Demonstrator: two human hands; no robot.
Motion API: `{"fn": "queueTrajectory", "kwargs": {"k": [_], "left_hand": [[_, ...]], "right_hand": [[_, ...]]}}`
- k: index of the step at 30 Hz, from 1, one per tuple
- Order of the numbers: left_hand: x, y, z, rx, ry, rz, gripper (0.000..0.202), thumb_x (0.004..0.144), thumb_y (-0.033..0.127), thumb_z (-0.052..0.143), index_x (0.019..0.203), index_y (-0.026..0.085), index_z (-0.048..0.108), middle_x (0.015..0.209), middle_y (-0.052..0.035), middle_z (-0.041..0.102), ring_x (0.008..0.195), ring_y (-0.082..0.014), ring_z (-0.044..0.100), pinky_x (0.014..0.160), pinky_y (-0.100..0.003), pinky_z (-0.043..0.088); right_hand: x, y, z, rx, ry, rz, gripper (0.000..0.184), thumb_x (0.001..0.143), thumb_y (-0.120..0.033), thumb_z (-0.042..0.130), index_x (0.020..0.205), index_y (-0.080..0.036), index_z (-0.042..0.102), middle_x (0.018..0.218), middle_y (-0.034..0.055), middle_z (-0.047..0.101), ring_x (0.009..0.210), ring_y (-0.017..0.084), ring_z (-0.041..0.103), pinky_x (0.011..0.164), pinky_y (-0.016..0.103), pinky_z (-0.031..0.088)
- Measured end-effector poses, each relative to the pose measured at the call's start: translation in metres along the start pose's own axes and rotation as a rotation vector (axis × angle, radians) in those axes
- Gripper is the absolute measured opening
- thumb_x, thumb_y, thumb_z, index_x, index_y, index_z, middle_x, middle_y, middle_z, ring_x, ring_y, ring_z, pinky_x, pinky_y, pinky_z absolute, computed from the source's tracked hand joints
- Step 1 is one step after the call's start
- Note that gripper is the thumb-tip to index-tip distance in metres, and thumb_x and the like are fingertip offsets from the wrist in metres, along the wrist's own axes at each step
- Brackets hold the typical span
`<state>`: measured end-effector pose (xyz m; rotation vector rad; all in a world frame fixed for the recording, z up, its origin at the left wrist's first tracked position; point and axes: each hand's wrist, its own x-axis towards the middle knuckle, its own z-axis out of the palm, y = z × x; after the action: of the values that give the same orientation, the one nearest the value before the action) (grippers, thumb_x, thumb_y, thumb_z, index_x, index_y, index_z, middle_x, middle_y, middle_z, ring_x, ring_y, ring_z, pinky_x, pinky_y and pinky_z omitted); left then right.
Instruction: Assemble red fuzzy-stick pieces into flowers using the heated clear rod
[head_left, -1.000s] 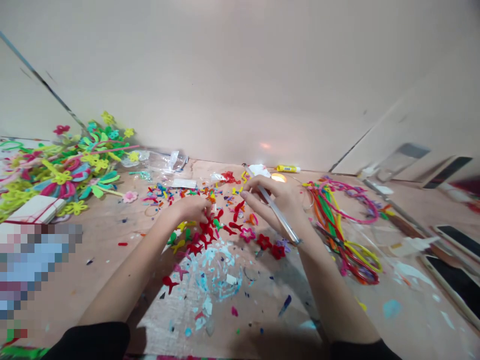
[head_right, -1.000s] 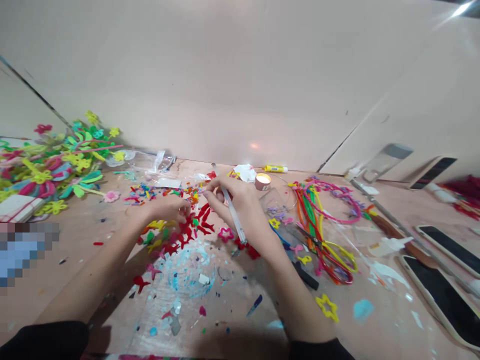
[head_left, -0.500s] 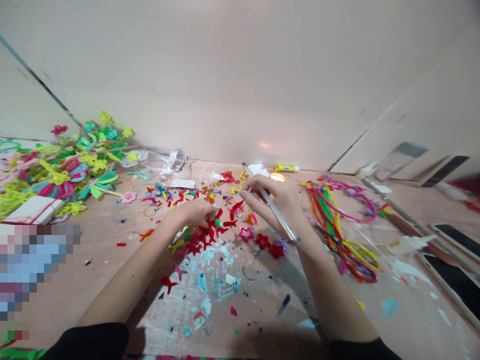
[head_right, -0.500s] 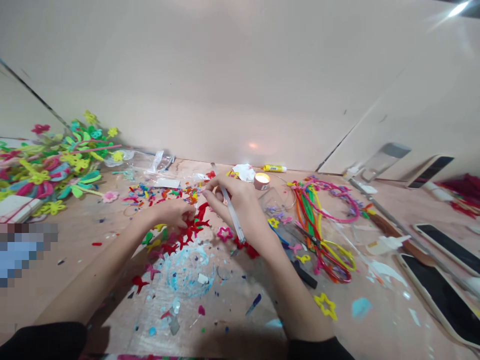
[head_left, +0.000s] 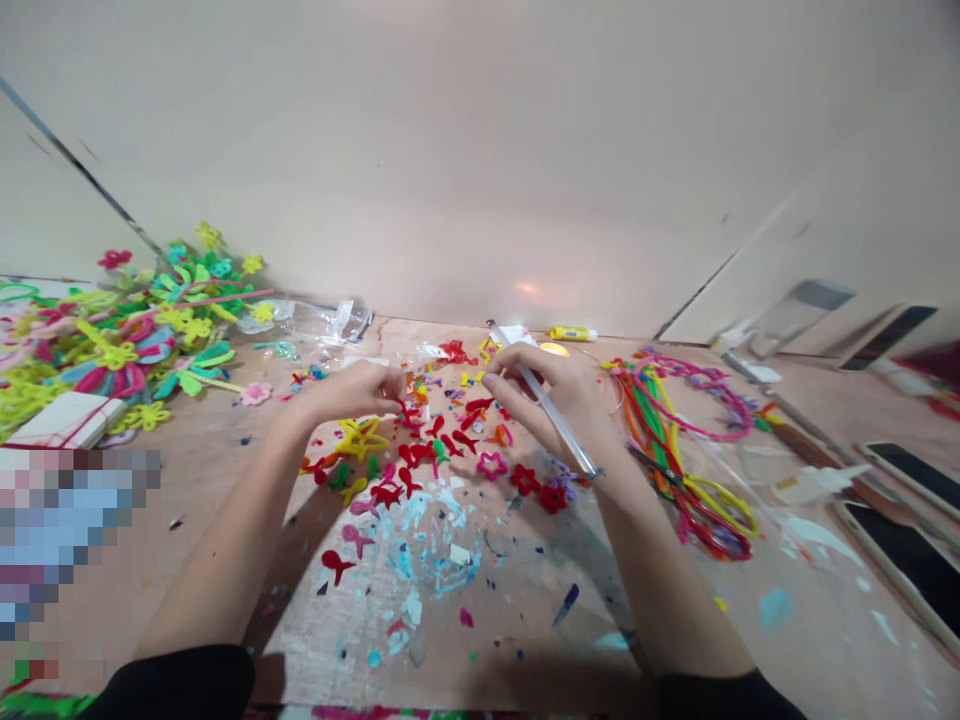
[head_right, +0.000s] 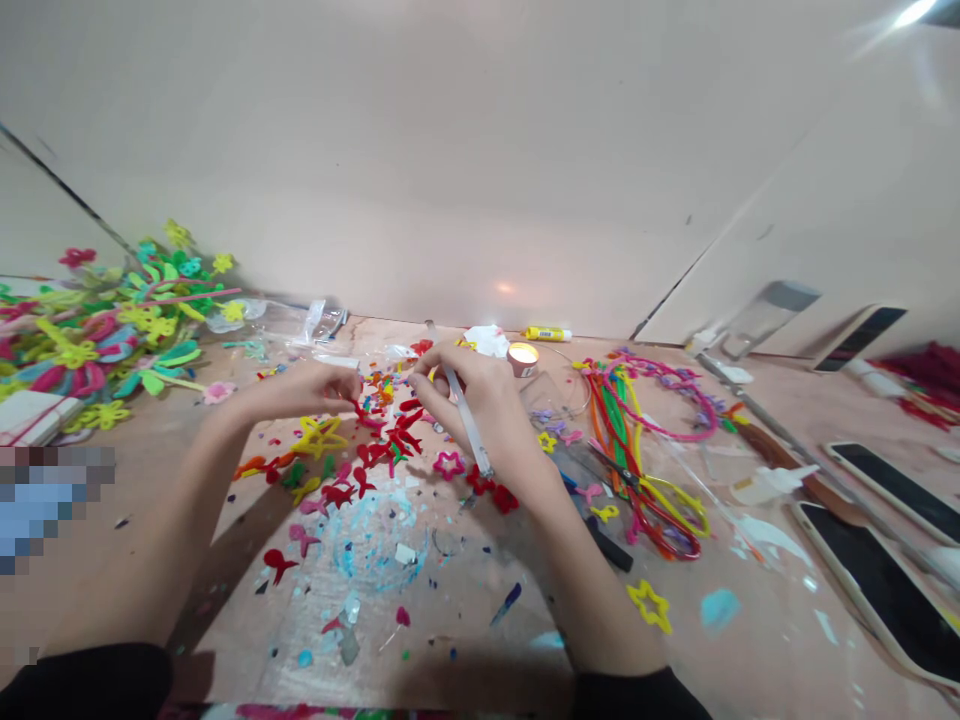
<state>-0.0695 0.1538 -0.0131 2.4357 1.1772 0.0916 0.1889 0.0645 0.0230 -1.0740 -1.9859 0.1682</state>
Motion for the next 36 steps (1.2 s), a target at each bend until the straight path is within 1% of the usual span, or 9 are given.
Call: {"fn": "queueTrajectory", "kwargs": {"k": [1, 4, 5, 6, 11, 16, 21, 31, 36], "left_hand": [[-0.006, -0.002, -0.007, -0.019, 0.076, -0.024, 0.014, 0.085, 0.024, 0.057, 0.093, 0.016, 0.064, 0.084, -0.0053, 0.071, 0.073, -0.0152, 0.063, 0.064, -0.024, 0.043], [-0.017, -0.004, -0.019, -0.199, 0.496, -0.048, 0.019, 0.083, 0.034, 0.064, 0.09, 0.016, 0.065, 0.082, -0.0052, 0.07, 0.072, -0.0155, 0.064, 0.066, -0.026, 0.047], [-0.018, -0.001, -0.02, -0.276, 0.6, -0.041, 0.021, 0.082, 0.035, 0.066, 0.09, 0.016, 0.064, 0.082, -0.0051, 0.07, 0.071, -0.0152, 0.064, 0.066, -0.026, 0.048], [-0.018, 0.003, -0.02, -0.341, 0.652, -0.027, 0.021, 0.081, 0.035, 0.068, 0.09, 0.016, 0.064, 0.082, -0.0051, 0.07, 0.071, -0.0149, 0.064, 0.066, -0.026, 0.049], [-0.001, 0.042, 0.001, -0.525, 0.621, 0.123, 0.015, 0.08, 0.028, 0.07, 0.085, 0.015, 0.064, 0.074, -0.0026, 0.067, 0.063, -0.0108, 0.06, 0.056, -0.022, 0.046], [0.007, 0.069, 0.019, -0.781, 0.463, 0.225, 0.016, 0.084, 0.028, 0.07, 0.09, 0.015, 0.063, 0.076, -0.0028, 0.069, 0.065, -0.01, 0.065, 0.061, -0.023, 0.051], [0.003, 0.079, 0.021, -0.935, 0.407, 0.229, 0.016, 0.084, 0.028, 0.072, 0.09, 0.016, 0.063, 0.073, -0.0013, 0.071, 0.063, -0.0105, 0.066, 0.06, -0.023, 0.053], [-0.003, 0.091, 0.015, -0.958, 0.429, 0.214, 0.009, 0.081, 0.021, 0.071, 0.083, 0.016, 0.065, 0.073, -0.0007, 0.072, 0.066, -0.011, 0.068, 0.063, -0.024, 0.053], [-0.003, 0.093, 0.018, -0.995, 0.426, 0.216, 0.012, 0.078, 0.022, 0.074, 0.083, 0.016, 0.065, 0.072, -0.0001, 0.071, 0.064, -0.0098, 0.066, 0.062, -0.022, 0.052]], "right_hand": [[0.0, 0.0, -0.001, -0.007, 0.001, -0.002, 0.013, 0.09, -0.024, 0.062, 0.078, -0.019, 0.063, 0.06, -0.0037, 0.053, 0.055, 0.01, 0.046, 0.057, 0.025, 0.034], [0.0, -0.002, -0.002, 0.0, 0.004, -0.011, 0.013, 0.09, -0.025, 0.062, 0.078, -0.019, 0.063, 0.061, -0.0035, 0.054, 0.056, 0.01, 0.047, 0.057, 0.026, 0.035], [0.0, -0.003, -0.002, 0.008, 0.003, -0.01, 0.013, 0.09, -0.025, 0.062, 0.078, -0.019, 0.063, 0.062, -0.0034, 0.054, 0.056, 0.01, 0.047, 0.057, 0.026, 0.035], [0.0, -0.004, -0.003, 0.017, 0.0, -0.008, 0.013, 0.09, -0.026, 0.063, 0.079, -0.02, 0.064, 0.062, -0.0033, 0.055, 0.056, 0.01, 0.048, 0.057, 0.026, 0.035], [-0.001, -0.008, -0.003, 0.054, -0.005, 0.019, 0.014, 0.089, -0.028, 0.065, 0.078, -0.021, 0.064, 0.06, -0.0042, 0.053, 0.055, 0.01, 0.046, 0.056, 0.026, 0.034], [-0.003, -0.003, 0.001, 0.1, 0.019, 0.028, 0.014, 0.089, -0.031, 0.067, 0.08, -0.021, 0.067, 0.06, -0.0049, 0.049, 0.056, 0.01, 0.044, 0.056, 0.026, 0.034], [-0.003, 0.001, 0.003, 0.14, 0.051, 0.042, 0.019, 0.089, -0.037, 0.067, 0.079, -0.021, 0.068, 0.061, -0.0034, 0.053, 0.055, 0.01, 0.044, 0.056, 0.027, 0.035], [-0.003, -0.003, 0.004, 0.167, 0.049, 0.06, 0.016, 0.089, -0.03, 0.066, 0.077, -0.02, 0.066, 0.064, -0.0032, 0.054, 0.058, 0.01, 0.045, 0.058, 0.027, 0.035], [-0.003, -0.005, 0.005, 0.151, 0.071, 0.054, 0.018, 0.09, -0.03, 0.066, 0.075, -0.02, 0.063, 0.061, -0.0046, 0.047, 0.056, 0.01, 0.042, 0.058, 0.027, 0.034]]}}
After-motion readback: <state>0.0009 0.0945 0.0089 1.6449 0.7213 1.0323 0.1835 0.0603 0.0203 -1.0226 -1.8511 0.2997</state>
